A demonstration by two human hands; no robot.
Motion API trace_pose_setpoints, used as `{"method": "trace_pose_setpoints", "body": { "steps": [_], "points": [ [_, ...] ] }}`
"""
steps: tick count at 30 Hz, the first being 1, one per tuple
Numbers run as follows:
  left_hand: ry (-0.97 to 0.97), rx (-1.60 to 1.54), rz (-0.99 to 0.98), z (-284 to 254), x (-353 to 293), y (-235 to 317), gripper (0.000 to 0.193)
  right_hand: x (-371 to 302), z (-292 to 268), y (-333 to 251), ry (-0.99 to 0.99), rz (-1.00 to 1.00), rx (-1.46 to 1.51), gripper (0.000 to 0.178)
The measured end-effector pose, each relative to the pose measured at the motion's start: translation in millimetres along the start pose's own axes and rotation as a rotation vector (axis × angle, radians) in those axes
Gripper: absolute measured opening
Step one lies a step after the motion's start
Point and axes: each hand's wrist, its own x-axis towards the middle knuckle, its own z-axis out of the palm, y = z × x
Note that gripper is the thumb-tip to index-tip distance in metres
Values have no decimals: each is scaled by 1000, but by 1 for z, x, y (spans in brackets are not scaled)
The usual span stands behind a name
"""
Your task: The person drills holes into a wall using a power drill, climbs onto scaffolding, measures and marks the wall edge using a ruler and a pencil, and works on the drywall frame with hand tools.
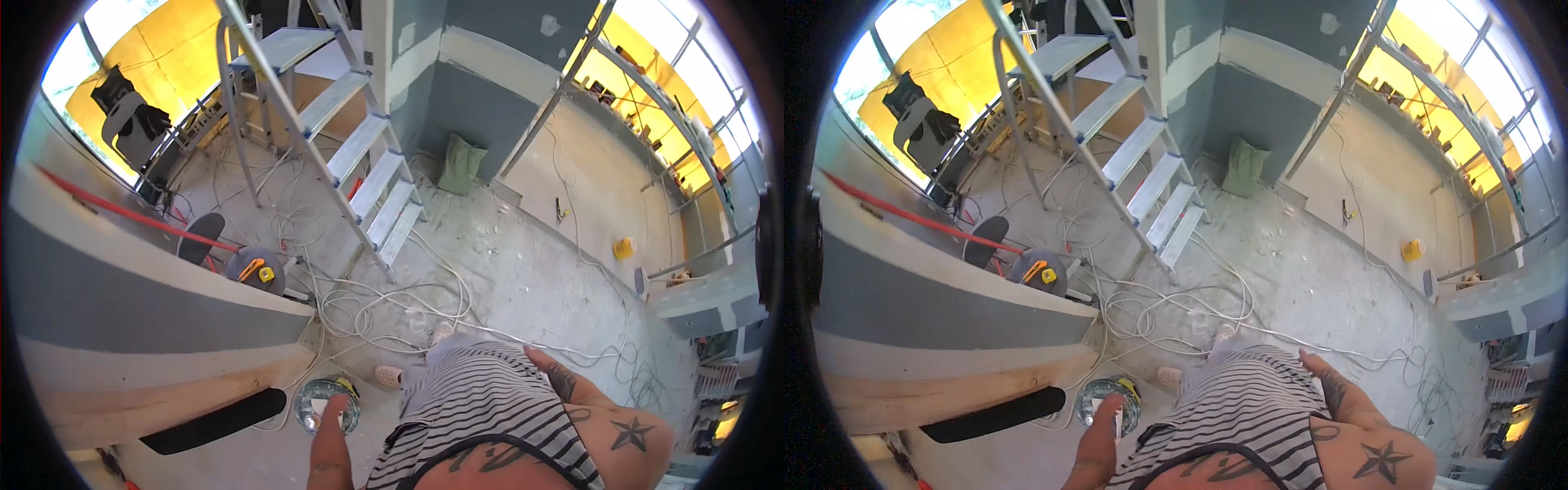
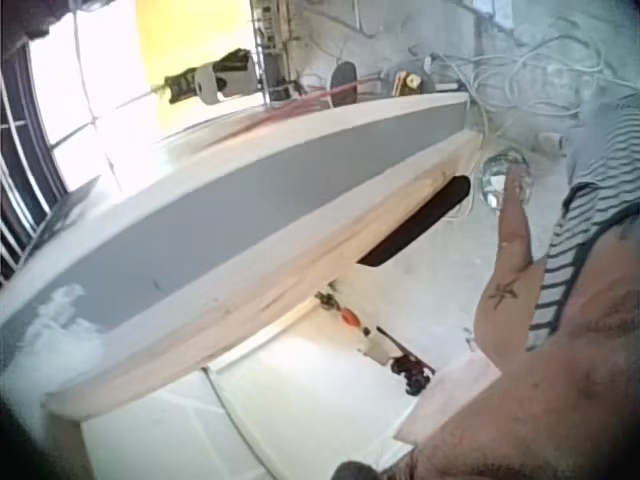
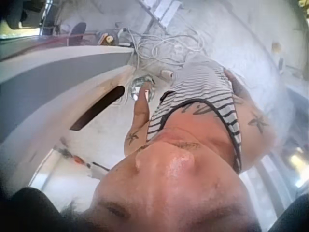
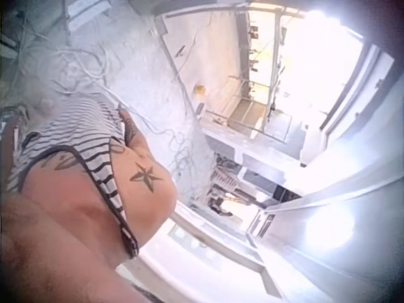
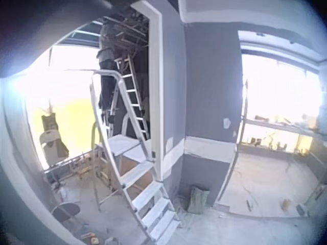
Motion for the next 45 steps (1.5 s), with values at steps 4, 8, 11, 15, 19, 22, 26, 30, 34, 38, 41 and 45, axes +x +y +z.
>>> {"method": "trace_pose_setpoints", "body": {
  "steps": [4,8,11,15,19,22,26,30,34,38,41,45],
  "points": [
    [206,-335,-336,-29,-13,33,19,11,-1,-9,-146,21,222,48],
    [458,-64,123,-62,15,146,13,80,1,-35,-182,72,431,39],
    [401,-746,167,-157,30,239,18,137,16,-84,-137,106,516,37],
    [834,-78,811,-377,41,436,19,260,16,-171,-168,-381,456,29],
    [996,-437,1252,-534,-62,575,33,201,45,-390,-357,-515,798,37],
    [1419,-47,1323,-694,-118,545,40,175,122,-517,-590,-683,752,37],
    [1354,-396,1350,-766,-115,693,66,226,166,-628,33,-1423,46,41],
    [920,-367,1369,-807,-118,735,52,190,187,-743,-142,-614,295,75],
    [697,-413,1451,-792,-119,765,60,191,215,-755,-112,-542,757,87],
    [820,-467,1436,-831,-117,747,41,141,215,-760,-244,-476,779,75],
    [957,-526,1383,-831,-101,758,29,132,221,-732,46,-510,891,65],
    [1011,-440,1643,-794,-177,741,26,79,204,-694,252,-421,996,60]
  ]
}}
